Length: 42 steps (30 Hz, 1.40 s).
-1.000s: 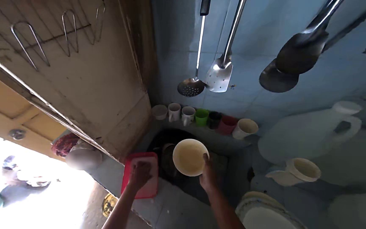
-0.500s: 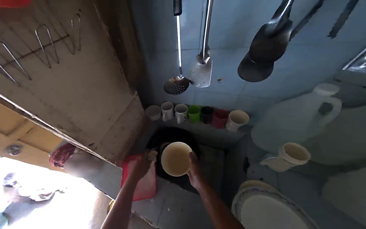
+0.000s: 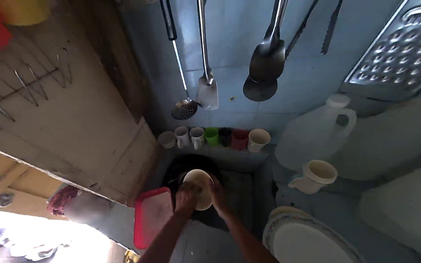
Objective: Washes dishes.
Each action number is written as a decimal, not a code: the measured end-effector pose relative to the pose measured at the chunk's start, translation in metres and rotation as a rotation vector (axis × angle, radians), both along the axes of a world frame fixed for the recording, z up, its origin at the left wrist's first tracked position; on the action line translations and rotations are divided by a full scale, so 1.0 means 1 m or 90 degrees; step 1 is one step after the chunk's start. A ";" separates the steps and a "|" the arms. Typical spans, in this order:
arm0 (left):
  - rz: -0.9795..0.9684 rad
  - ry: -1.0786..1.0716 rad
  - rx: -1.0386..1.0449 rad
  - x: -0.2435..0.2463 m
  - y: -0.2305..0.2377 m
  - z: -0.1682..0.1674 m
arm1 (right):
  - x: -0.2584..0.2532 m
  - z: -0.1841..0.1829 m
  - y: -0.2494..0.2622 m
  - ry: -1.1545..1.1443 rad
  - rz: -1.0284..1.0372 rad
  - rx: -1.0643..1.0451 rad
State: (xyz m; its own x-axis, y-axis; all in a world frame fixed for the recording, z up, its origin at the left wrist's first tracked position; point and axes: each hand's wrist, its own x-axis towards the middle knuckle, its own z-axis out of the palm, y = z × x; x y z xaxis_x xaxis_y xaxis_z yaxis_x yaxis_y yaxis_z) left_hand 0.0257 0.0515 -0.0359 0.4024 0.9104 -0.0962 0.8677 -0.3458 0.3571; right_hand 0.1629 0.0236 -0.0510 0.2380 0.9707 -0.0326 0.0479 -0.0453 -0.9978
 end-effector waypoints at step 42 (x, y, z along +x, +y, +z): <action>-0.008 -0.204 0.005 0.006 -0.031 0.012 | -0.003 0.038 0.008 -0.034 -0.029 -0.176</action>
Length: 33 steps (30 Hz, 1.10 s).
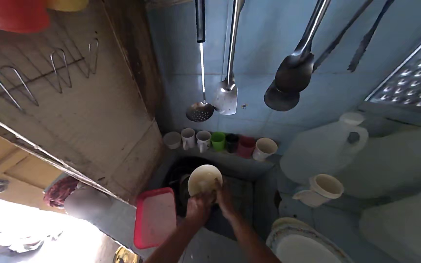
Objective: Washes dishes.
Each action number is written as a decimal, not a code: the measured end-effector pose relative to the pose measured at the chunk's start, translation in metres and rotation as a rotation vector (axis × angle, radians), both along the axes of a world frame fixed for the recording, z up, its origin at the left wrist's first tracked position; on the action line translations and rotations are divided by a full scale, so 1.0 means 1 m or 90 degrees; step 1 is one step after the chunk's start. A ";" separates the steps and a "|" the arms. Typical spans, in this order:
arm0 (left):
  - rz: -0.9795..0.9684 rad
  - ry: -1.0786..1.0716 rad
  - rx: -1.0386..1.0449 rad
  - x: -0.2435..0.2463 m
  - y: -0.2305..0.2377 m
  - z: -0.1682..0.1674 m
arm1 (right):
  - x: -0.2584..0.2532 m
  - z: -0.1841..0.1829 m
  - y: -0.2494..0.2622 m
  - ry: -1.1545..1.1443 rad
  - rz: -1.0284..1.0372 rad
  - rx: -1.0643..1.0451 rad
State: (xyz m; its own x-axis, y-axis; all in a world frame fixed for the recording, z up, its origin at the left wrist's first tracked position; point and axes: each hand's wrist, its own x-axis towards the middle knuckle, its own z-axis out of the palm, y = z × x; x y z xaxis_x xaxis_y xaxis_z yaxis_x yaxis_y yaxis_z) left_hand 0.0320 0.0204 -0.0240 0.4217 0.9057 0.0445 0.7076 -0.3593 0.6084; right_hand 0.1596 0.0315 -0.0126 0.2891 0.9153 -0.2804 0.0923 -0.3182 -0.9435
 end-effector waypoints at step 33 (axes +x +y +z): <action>0.005 -0.027 0.183 0.014 -0.008 -0.009 | 0.005 0.000 -0.008 0.057 -0.038 -0.011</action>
